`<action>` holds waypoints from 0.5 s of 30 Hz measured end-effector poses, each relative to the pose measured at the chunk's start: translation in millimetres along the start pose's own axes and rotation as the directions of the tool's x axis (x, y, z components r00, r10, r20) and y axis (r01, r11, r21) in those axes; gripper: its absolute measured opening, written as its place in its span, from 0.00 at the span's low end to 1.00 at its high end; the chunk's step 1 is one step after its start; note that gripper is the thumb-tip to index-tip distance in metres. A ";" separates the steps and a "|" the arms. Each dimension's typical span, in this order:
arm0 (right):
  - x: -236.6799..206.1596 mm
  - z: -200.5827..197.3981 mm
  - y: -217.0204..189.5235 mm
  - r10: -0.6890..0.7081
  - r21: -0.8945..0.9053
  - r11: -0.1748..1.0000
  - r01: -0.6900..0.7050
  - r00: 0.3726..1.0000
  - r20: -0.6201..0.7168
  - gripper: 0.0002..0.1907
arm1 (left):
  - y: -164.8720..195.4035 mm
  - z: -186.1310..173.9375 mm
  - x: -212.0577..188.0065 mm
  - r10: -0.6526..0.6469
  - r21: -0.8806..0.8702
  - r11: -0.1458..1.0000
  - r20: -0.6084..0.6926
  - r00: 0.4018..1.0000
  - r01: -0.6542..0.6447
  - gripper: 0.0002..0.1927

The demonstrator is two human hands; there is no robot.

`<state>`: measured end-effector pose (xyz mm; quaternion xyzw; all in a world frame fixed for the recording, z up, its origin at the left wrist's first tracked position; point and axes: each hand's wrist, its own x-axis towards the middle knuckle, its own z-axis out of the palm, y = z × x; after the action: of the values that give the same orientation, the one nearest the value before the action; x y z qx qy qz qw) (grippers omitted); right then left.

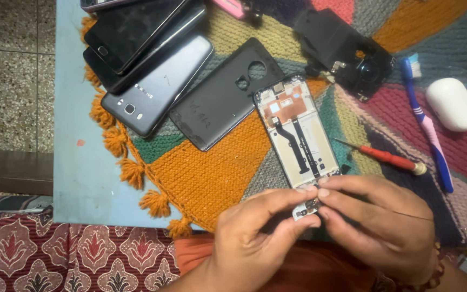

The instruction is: The person disassembles a smartphone, removing the back cover and internal components. They use a screwdriver to detach a small metal bracket and then carefully reconnect a ribbon cable to the motherboard.

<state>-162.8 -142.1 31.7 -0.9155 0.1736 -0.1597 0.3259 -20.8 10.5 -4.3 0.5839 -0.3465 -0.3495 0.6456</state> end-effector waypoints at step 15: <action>1.5 5.6 -2.0 -0.204 -0.114 0.975 0.192 0.974 -0.100 0.15 | -1.6 15.1 -7.5 -0.160 -0.284 0.949 -0.065 0.985 0.135 0.14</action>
<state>-158.8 -138.2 29.1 -0.9336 0.1074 -0.2328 0.2501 -37.7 9.1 -5.0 0.5263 -0.2209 -0.4162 0.7078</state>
